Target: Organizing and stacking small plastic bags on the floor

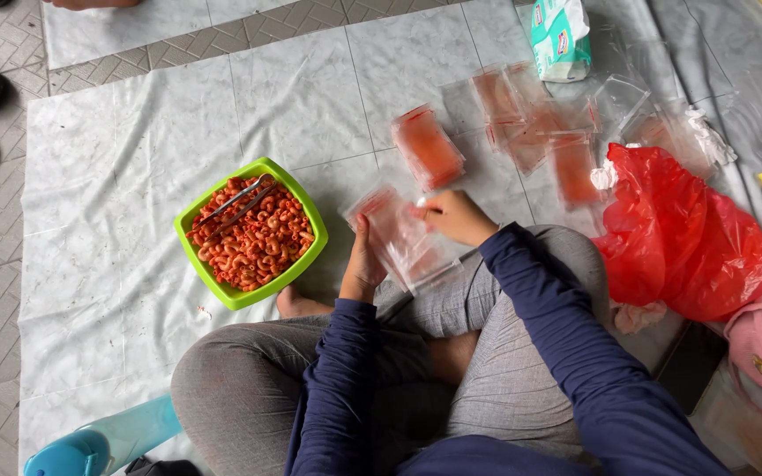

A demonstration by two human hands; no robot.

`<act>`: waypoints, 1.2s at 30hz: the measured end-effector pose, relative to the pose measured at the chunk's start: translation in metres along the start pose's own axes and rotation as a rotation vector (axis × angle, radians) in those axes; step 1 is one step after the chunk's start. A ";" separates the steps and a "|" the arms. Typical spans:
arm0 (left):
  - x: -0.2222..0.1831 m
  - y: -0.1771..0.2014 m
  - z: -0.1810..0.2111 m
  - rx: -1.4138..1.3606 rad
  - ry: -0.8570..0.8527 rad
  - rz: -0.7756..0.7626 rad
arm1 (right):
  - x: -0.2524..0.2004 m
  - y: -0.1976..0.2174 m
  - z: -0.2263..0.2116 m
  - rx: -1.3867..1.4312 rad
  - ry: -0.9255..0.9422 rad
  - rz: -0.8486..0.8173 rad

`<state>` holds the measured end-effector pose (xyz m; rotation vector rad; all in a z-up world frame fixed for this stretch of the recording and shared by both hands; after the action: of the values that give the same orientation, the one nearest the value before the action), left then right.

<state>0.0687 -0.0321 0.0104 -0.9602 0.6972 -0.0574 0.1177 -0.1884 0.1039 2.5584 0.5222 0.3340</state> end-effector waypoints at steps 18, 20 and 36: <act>0.014 0.019 -0.023 -0.057 0.069 0.162 | 0.020 -0.008 0.003 0.095 0.123 0.102; 0.000 -0.001 -0.020 -0.004 0.077 0.173 | 0.026 -0.004 -0.003 0.178 0.159 0.214; -0.008 -0.006 -0.011 -0.168 0.162 -0.181 | -0.004 -0.030 -0.084 -0.328 0.433 -0.375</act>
<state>0.0578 -0.0408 0.0154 -1.1882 0.7709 -0.2410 0.0780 -0.1299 0.1581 2.0199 0.9963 0.7705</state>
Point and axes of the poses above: each hand's wrist, its own x-axis towards the middle knuckle, its own y-axis out of the back of the hand, z = x × y, the point moved 8 cm from there along x, towards the middle knuckle, and after that the axes turned 12 degrees about y, right-handed, at the moved point
